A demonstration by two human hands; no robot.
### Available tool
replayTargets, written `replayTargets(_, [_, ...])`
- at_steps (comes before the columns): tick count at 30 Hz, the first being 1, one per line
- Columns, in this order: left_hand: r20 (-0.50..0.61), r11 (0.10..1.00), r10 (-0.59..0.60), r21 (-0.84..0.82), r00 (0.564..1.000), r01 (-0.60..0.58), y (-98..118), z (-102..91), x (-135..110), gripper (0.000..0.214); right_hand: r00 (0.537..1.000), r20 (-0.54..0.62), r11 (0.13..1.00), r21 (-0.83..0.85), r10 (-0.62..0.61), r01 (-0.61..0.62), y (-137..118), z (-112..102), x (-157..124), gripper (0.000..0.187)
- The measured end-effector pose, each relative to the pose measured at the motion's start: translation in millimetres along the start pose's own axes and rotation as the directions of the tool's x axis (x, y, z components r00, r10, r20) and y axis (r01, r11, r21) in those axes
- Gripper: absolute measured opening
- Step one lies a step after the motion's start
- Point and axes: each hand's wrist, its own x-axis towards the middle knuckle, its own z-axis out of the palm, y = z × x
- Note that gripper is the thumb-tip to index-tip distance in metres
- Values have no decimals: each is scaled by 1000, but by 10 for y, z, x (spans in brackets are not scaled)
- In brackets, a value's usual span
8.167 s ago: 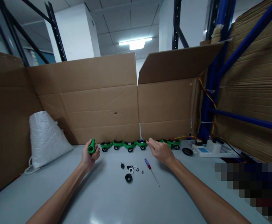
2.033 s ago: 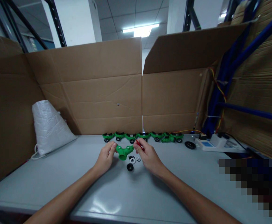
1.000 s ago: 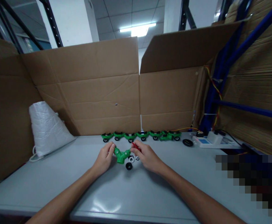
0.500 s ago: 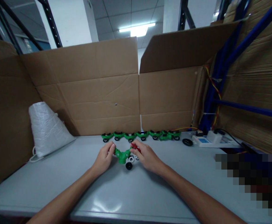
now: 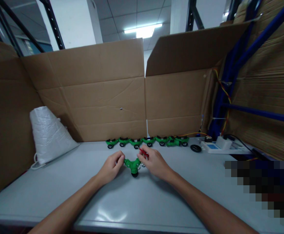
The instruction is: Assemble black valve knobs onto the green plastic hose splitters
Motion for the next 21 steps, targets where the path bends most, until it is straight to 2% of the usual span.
replayTargets(21, [60, 1000, 17, 20, 998, -18, 40, -33, -12, 31, 989, 118, 986, -128, -92, 107, -34, -31, -21, 16])
